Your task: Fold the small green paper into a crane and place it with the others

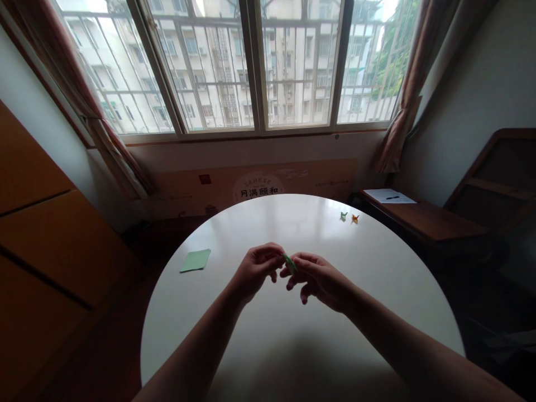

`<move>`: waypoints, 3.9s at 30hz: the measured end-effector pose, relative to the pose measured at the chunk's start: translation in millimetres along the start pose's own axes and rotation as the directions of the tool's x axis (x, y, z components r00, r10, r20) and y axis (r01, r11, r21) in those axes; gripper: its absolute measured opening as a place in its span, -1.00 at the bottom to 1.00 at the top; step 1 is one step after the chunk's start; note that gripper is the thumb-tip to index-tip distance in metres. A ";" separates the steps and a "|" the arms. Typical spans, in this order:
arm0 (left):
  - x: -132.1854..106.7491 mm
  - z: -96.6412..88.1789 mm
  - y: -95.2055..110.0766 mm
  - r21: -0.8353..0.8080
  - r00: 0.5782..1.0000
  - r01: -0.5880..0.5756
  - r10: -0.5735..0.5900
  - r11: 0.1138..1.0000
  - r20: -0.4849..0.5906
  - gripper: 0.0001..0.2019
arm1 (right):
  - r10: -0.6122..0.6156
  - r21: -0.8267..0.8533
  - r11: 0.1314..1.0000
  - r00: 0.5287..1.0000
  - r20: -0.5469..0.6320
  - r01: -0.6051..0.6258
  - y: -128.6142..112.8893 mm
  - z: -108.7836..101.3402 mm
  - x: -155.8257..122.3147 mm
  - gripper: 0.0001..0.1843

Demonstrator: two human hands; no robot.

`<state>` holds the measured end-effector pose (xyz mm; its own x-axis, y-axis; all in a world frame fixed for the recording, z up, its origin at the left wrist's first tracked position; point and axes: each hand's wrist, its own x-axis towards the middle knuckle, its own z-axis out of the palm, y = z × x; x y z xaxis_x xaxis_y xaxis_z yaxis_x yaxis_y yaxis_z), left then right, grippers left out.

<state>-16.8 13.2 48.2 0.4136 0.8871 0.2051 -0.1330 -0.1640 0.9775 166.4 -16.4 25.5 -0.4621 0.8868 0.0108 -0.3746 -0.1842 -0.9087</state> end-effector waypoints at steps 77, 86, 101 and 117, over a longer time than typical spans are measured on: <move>-11.3 13.6 10.2 0.494 0.932 -0.297 0.360 0.817 -0.036 -0.94 | -0.468 -0.460 0.827 0.849 -0.244 0.323 10.0 5.9 -8.7 -0.78; -13.3 12.1 9.7 0.552 0.935 -0.243 0.344 0.798 -0.084 -0.93 | -0.457 -0.505 0.811 0.857 -0.237 0.293 14.1 3.0 -7.3 -0.79; -10.0 12.5 6.5 0.452 0.985 -0.119 0.163 0.884 -0.059 -0.90 | -0.373 -0.348 0.889 0.911 -0.175 0.297 12.3 1.6 -3.3 -0.73; -8.2 16.5 0.6 0.504 0.975 -0.068 0.165 0.861 -0.151 -0.83 | -0.455 -0.442 0.836 0.860 -0.231 0.323 18.8 -1.3 -0.3 -0.70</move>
<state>-5.4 -1.3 47.9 0.2449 0.9026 0.3540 0.3110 -0.4190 0.8531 160.6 -19.6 7.9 -0.0418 0.9444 0.3261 -0.1071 0.3203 -0.9412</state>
